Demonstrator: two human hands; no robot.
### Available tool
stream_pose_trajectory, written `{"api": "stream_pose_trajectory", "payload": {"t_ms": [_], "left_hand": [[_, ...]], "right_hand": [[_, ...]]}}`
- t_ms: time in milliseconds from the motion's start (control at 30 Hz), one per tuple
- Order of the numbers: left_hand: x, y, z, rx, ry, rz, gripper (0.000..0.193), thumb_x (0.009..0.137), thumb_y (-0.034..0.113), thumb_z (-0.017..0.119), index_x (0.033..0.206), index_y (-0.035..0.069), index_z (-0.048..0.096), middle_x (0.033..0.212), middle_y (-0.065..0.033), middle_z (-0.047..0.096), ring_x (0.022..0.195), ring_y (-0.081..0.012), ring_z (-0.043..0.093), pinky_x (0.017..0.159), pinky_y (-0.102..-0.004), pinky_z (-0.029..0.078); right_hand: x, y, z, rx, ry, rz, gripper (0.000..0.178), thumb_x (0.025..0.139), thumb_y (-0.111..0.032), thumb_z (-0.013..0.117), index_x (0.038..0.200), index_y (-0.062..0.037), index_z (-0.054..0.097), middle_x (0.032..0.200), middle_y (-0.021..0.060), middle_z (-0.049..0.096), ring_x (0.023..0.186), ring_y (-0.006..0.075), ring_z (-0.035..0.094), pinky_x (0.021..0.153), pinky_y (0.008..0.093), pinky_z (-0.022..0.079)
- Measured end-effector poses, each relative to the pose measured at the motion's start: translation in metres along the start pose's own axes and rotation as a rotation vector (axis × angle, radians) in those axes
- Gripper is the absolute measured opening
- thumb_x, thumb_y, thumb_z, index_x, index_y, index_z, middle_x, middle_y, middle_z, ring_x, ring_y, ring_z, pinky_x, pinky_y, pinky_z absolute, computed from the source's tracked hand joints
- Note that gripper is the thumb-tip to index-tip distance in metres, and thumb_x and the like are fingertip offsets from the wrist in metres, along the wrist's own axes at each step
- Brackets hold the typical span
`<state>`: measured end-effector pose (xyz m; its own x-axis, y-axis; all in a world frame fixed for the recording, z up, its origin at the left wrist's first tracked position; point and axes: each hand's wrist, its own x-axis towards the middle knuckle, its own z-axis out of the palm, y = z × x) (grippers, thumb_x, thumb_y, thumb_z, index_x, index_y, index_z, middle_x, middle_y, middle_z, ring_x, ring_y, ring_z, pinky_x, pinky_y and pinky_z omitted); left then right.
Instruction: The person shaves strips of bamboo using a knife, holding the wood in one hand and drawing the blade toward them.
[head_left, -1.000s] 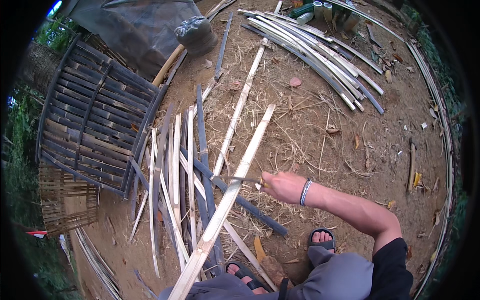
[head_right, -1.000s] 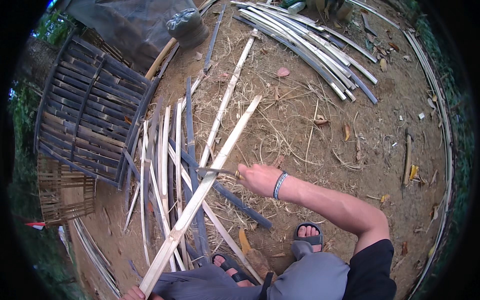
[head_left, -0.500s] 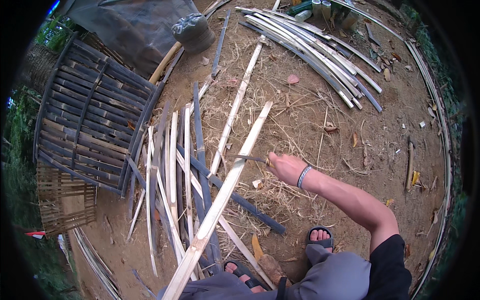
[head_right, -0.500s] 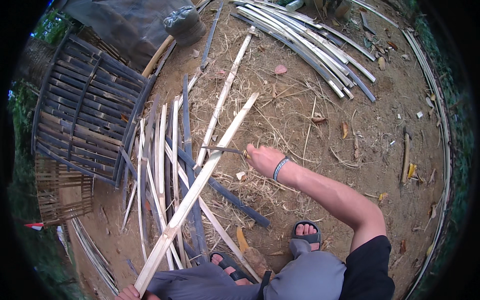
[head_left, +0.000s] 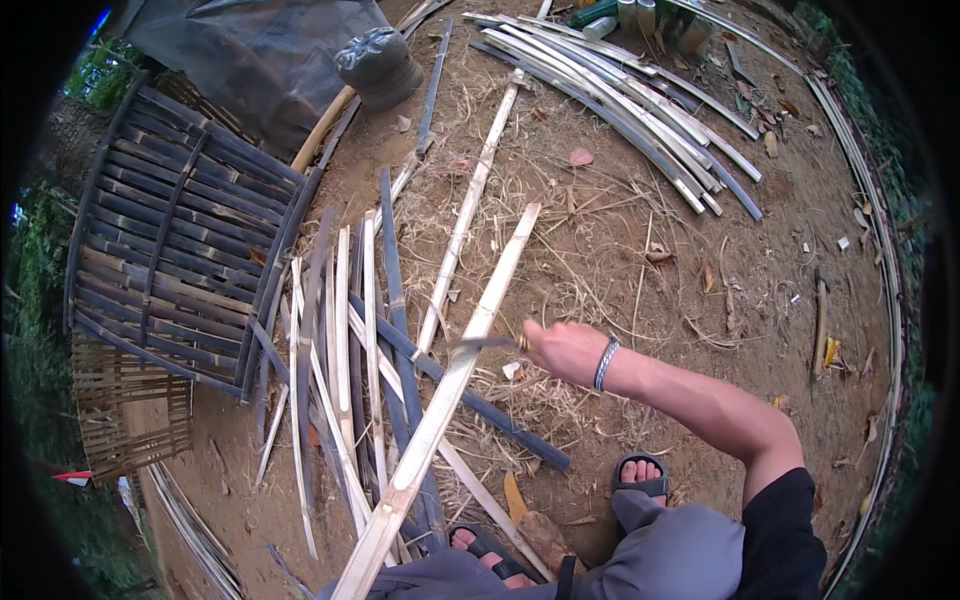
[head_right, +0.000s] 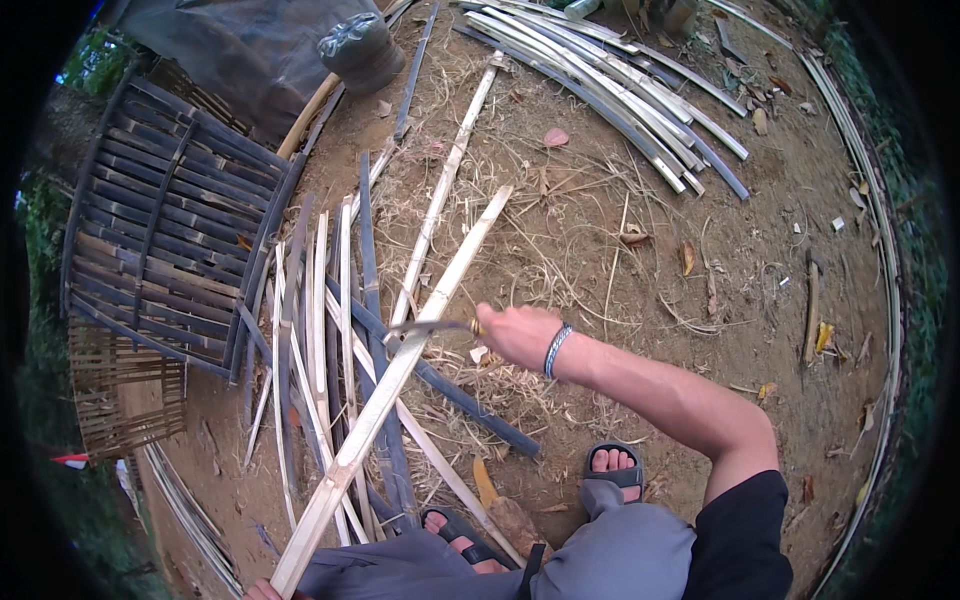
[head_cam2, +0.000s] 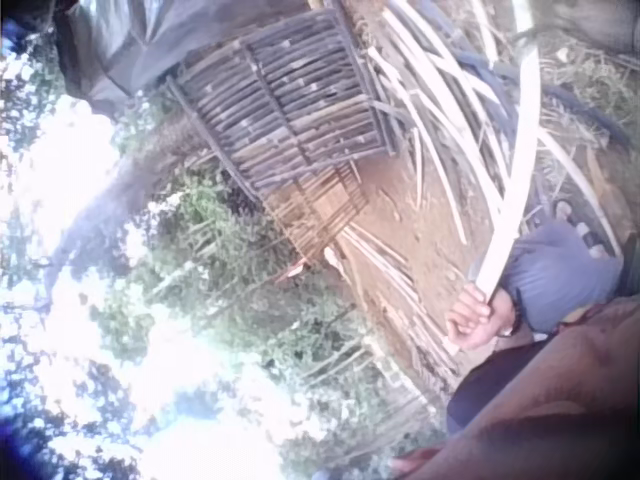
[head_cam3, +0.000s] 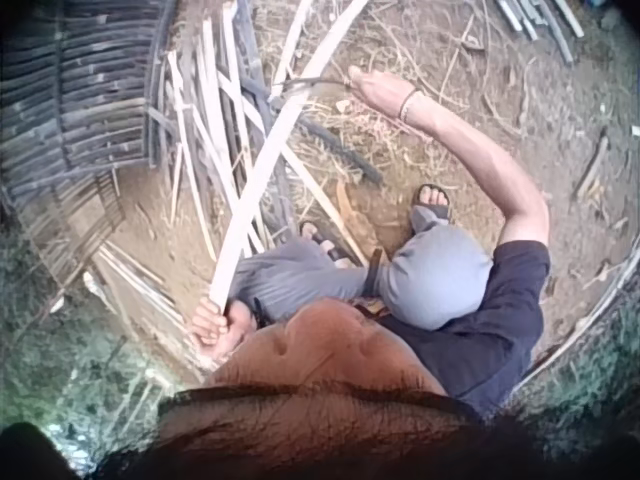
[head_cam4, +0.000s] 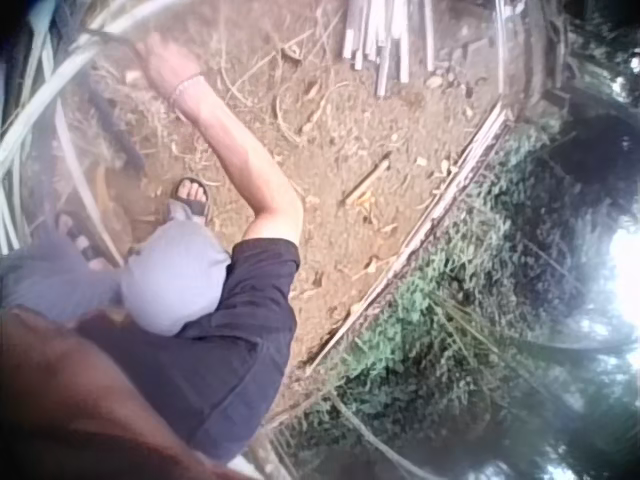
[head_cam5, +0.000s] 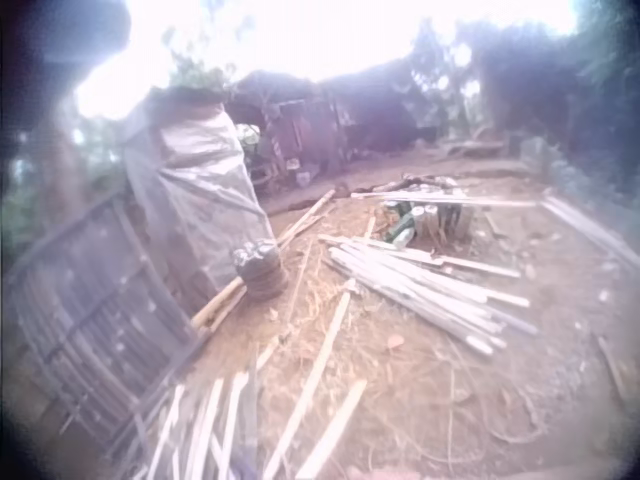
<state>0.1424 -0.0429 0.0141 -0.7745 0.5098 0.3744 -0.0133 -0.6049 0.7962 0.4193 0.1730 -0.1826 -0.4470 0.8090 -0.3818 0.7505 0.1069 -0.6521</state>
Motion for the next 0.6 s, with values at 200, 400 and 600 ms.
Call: {"api": "stream_pose_trajectory", "payload": {"t_ms": [200,400,600], "left_hand": [[0.004,0.001,-0.002,-0.003,-0.029,-0.021,0.03,0.087,0.027,0.04,0.059,0.018,0.031,0.049,0.005,0.02,0.044,-0.0095,0.027,0.055,-0.0275,0.031],[0.004,0.008,-0.006,-0.006,-0.056,-0.054,0.03,0.088,0.027,0.039,0.06,0.019,0.032,0.049,0.0053,0.018,0.045,-0.0091,0.027,0.056,-0.0278,0.031],[0.008,0.009,-0.001,-0.075,-0.07,-0.092,0.035,0.086,0.023,0.04,0.055,0.019,0.027,0.046,0.0039,0.022,0.042,-0.0102,0.027,0.056,-0.0277,0.032]], "right_hand": [[-0.004,-0.005,0.012,-0.082,0.081,-0.11,0.021,0.096,-0.02,0.043,0.091,0.0006,0.041,0.06,0.0174,0.059,0.055,0.0326,0.063,0.048,0.0423,0.052],[0.025,0.041,0.002,-0.174,0.228,-0.075,0.022,0.098,-0.022,0.041,0.092,-0.0008,0.04,0.06,0.0164,0.059,0.052,0.0313,0.062,0.045,0.0413,0.05],[0.014,0.019,0.004,-0.066,0.07,-0.008,0.025,0.097,-0.025,0.043,0.094,-0.0008,0.039,0.062,0.0166,0.06,0.06,0.0382,0.063,0.047,0.0464,0.05]]}}
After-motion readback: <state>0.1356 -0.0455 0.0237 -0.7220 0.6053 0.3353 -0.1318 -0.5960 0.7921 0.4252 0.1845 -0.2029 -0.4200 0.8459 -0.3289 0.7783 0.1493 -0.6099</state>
